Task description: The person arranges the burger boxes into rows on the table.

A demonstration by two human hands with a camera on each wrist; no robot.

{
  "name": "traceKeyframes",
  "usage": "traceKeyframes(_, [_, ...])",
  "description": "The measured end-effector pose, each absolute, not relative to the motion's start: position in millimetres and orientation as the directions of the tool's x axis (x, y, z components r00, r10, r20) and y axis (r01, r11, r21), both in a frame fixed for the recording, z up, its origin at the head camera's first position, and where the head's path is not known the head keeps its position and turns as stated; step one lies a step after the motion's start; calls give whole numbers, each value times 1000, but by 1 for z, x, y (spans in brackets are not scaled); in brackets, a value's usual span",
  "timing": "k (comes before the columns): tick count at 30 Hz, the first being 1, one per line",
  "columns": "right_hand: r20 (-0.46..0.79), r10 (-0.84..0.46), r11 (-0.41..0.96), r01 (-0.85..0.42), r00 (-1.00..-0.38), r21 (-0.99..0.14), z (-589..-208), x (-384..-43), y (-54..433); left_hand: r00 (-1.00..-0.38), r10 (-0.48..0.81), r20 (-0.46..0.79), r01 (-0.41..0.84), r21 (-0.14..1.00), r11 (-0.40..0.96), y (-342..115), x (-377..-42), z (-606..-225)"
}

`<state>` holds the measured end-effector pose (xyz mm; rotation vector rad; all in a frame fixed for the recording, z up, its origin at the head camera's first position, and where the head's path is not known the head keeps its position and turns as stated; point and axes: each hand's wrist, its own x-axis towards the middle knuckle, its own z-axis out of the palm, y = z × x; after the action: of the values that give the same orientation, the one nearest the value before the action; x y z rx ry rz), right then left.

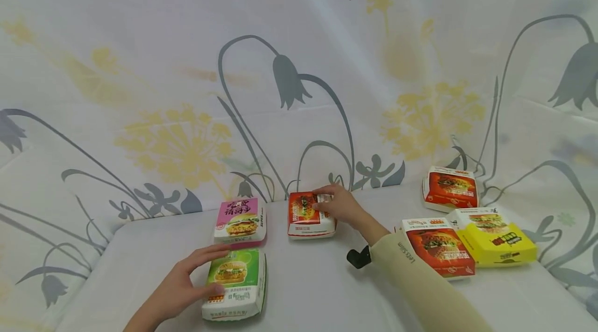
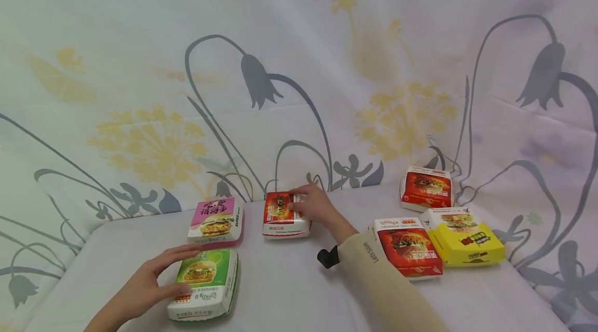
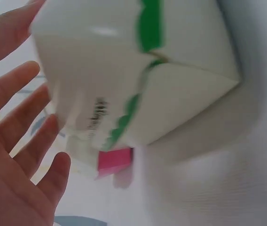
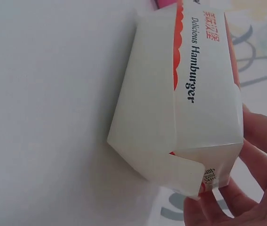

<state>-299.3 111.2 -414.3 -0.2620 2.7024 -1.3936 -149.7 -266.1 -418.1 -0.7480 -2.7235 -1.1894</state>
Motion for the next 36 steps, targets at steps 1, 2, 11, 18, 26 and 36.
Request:
traceKeyframes(1, [6,-191,570,-116,-982,-813,-415,-299,110,-873,407,270,474,667,574,-266,-151,-414])
traceKeyframes(2, [11,-191,571,-120,-982,-812,-415,-298,109,-867,411,282,485,662,571,-266,-152,-410])
traceKeyframes(11, [22,-173,578,-120,-985,-807,-414,-296,107,-878,424,222,446,699,558,-239,-186,-362])
traceKeyframes(18, [25,-162,569,-114,-987,-814,-414,-293,105,-848,497,183,464,710,530,-205,-223,-350])
traceKeyframes(26, [52,-153,574,-131,-987,-808,-417,-293,101,-828,540,150,502,625,597,-179,-256,-354])
traceKeyframes(36, [54,-154,584,-135,-987,-801,-419,-293,98,-813,579,55,465,658,592,-157,-282,-370])
